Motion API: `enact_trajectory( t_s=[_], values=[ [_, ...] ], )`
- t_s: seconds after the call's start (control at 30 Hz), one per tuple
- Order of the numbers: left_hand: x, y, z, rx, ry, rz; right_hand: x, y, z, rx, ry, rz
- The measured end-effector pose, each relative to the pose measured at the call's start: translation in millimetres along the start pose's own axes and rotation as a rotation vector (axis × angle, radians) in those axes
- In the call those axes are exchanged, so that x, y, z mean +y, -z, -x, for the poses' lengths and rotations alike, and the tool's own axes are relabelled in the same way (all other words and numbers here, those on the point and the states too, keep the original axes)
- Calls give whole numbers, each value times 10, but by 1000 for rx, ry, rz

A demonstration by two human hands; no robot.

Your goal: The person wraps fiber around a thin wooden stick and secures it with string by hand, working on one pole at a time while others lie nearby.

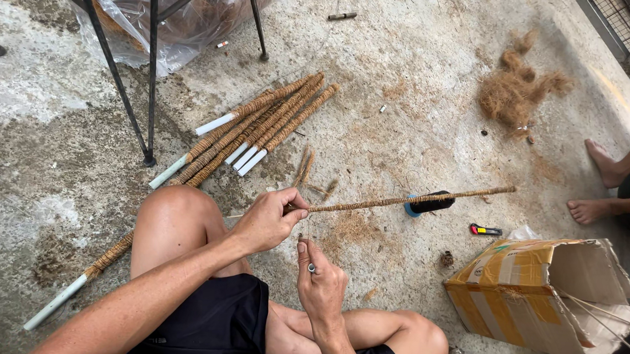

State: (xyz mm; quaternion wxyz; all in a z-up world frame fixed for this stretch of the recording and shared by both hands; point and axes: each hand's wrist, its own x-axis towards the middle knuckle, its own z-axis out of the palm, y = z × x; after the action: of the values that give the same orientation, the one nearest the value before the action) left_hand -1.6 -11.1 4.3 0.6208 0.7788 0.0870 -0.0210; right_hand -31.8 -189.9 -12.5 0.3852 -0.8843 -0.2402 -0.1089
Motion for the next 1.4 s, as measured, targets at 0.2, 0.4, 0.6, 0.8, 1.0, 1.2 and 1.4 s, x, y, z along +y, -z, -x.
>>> enact_trajectory(
  t_s=[0.2, 0.4, 0.6, 0.8, 1.0, 1.2, 1.4],
  values=[
    [-32, -119, 49, 18, -216, -153, -130, 263, -151, -196, 193, 303],
    [-165, -95, 31, 71, -572, -559, -123, 630, -592, -378, 526, 485],
    [-21, 145, -42, -158, -788, -696, -15, 699, -1226, -539, 541, 594],
    [165, 638, -195, -492, -484, -365, 334, 408, -1190, -542, 180, 137],
    [-19, 859, -273, -625, -194, -43, 480, 5, -706, -609, -315, -431],
    [-339, 591, -344, -412, -76, 274, 357, -226, -503, -342, -777, -946],
    [-542, 256, -406, -297, 33, 481, 368, -320, -368, -188, -836, -1008]
  ],
)
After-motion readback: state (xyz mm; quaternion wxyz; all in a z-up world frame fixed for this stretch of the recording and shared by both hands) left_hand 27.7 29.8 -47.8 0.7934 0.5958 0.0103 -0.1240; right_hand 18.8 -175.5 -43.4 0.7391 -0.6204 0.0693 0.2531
